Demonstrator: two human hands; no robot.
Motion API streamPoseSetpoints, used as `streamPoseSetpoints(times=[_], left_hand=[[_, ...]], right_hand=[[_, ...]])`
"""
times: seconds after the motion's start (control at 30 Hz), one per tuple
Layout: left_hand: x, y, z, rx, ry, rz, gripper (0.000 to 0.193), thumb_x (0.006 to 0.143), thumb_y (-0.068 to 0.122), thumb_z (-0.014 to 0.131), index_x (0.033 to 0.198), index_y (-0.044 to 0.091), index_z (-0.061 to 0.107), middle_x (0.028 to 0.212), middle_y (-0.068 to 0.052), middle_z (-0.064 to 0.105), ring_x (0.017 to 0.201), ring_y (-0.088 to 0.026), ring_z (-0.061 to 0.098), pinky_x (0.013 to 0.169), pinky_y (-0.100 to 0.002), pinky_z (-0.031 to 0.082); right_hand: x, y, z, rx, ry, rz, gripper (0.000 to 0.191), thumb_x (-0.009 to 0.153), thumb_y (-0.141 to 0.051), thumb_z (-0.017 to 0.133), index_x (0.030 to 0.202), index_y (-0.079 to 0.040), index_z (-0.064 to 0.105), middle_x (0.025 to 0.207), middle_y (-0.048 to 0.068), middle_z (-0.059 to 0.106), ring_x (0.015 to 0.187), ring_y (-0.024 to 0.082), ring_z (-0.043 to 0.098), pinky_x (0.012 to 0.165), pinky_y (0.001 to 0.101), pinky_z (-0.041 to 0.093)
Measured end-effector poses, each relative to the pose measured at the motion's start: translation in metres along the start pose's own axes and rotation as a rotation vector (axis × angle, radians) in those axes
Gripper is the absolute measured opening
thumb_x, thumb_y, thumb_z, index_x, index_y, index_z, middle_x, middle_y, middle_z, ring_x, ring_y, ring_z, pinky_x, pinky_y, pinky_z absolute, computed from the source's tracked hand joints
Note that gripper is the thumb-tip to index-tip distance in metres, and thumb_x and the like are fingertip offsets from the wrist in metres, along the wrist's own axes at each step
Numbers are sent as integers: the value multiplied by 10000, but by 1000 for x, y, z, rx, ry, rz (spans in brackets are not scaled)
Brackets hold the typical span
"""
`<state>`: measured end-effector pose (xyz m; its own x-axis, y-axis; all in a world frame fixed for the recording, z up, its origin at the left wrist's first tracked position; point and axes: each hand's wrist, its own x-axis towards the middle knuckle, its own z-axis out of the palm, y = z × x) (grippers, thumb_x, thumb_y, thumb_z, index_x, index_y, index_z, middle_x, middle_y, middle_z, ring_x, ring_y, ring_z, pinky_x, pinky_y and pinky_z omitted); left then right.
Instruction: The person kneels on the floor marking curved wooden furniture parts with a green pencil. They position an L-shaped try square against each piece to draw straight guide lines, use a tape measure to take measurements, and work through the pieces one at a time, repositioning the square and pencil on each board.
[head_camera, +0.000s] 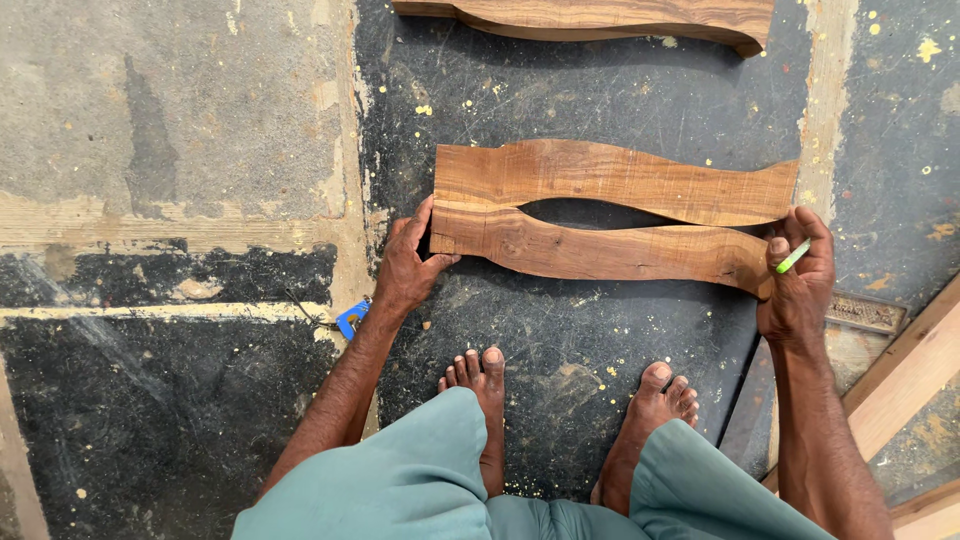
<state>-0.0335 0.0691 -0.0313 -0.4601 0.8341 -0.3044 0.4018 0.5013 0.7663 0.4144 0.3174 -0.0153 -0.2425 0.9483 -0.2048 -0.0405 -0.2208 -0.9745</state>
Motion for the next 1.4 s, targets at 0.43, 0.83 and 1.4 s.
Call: streamPoseSetpoints(times=[0.43, 0.83, 1.4], left_hand=[[-4, 5, -17, -66, 9, 20, 1077, 751, 103, 889, 1638, 89, 278, 1538, -189, 485, 1398, -278, 519, 1127, -396, 480], [-3, 5, -18, -42, 3, -5, 1088, 750, 85, 898, 1630, 32, 260, 1600, -168, 485, 1432, -239, 510, 1114, -389, 467], [78, 54, -54, 786, -504, 353, 1640, 404, 702, 960, 1590, 181, -46, 1670, -205, -41, 1560, -393, 17, 1264, -577, 98]], right_hand=[[-58, 7, 6, -299, 186, -51, 381, 1027, -59, 626, 1392, -30, 520, 1458, 192, 592, 1415, 285, 555, 1201, 391, 484], [-64, 11, 6, -278, 217, -11, 407, 1021, -45, 640, 1408, -24, 516, 1449, 171, 584, 1438, 255, 523, 1204, 383, 470], [-38, -28, -16, -1037, -232, -53, 1134, 631, -162, 905, 1552, 13, 268, 1673, 285, 244, 1493, 389, 410, 1088, 459, 519]])
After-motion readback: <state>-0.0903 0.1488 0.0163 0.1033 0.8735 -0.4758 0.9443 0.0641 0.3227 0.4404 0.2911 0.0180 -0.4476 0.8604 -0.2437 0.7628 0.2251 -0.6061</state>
